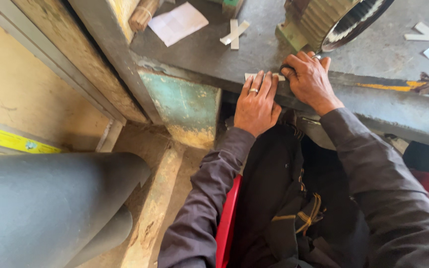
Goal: The person inserts white insulating strips into the slots of a motor stator. They then use a metal file to smooth the edges of the strips on the workbench before placing them back into the stator.
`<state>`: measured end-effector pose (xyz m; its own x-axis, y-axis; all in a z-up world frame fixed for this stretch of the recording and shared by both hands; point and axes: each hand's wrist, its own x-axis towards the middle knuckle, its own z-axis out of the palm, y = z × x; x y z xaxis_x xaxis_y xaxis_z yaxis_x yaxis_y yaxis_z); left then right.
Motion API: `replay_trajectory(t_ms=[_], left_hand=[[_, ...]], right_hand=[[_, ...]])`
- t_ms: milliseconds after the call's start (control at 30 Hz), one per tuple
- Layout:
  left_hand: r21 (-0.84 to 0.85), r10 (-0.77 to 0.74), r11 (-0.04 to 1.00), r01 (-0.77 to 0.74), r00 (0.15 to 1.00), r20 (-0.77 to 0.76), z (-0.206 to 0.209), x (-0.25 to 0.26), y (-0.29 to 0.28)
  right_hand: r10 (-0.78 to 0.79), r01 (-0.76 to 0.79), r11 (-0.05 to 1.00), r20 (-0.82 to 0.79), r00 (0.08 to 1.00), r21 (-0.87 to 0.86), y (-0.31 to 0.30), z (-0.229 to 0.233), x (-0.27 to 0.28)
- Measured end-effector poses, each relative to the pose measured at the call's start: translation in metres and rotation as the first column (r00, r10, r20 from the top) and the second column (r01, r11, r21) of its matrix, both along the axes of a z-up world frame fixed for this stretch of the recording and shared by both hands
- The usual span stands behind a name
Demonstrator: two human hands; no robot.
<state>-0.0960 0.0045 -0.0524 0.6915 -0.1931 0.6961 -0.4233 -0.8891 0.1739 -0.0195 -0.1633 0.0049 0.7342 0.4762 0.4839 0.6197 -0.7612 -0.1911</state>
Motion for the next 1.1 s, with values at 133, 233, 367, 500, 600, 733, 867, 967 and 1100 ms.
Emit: replay_trajectory(t_ms=[133,233,367,500,600,733,867,967,1100], left_hand=[[0.010,-0.001,1.000,0.001,1.000,0.000,-0.001,0.004,-0.001],[0.018,0.004,1.000,-0.004,1.000,-0.002,-0.002,0.003,-0.001],[0.030,0.008,1.000,-0.007,1.000,-0.012,0.000,0.004,-0.001],[0.045,0.028,0.999,-0.028,1.000,-0.009,0.000,0.003,-0.003],[0.051,0.033,0.998,-0.032,0.999,-0.017,0.001,0.004,-0.007],[0.053,0.026,0.998,-0.025,0.999,-0.021,0.001,0.002,-0.002],[0.056,0.024,0.998,-0.023,0.999,-0.024,0.000,0.002,-0.002],[0.025,0.018,1.000,-0.017,0.999,-0.028,0.002,0.002,-0.003],[-0.018,-0.014,1.000,0.014,1.000,0.002,-0.001,0.004,-0.002]], right_hand=[[0.018,-0.018,0.999,-0.006,1.000,-0.033,-0.006,-0.003,-0.003],[0.039,-0.039,0.999,-0.002,0.999,-0.006,-0.003,-0.007,0.003],[0.034,-0.035,0.998,-0.022,0.999,-0.045,-0.005,-0.004,0.001],[0.011,-0.011,0.997,-0.006,1.000,-0.070,0.000,0.000,-0.001],[0.013,-0.013,0.997,-0.012,1.000,-0.082,-0.004,0.001,-0.007],[0.023,-0.021,0.995,0.011,1.000,-0.096,-0.004,0.000,-0.012],[0.031,-0.034,0.997,-0.050,0.998,-0.065,-0.007,0.003,-0.010],[0.015,-0.003,0.999,-0.238,0.971,0.053,-0.013,0.018,-0.008],[0.200,-0.151,0.966,-0.239,0.950,0.210,-0.016,0.027,-0.003]])
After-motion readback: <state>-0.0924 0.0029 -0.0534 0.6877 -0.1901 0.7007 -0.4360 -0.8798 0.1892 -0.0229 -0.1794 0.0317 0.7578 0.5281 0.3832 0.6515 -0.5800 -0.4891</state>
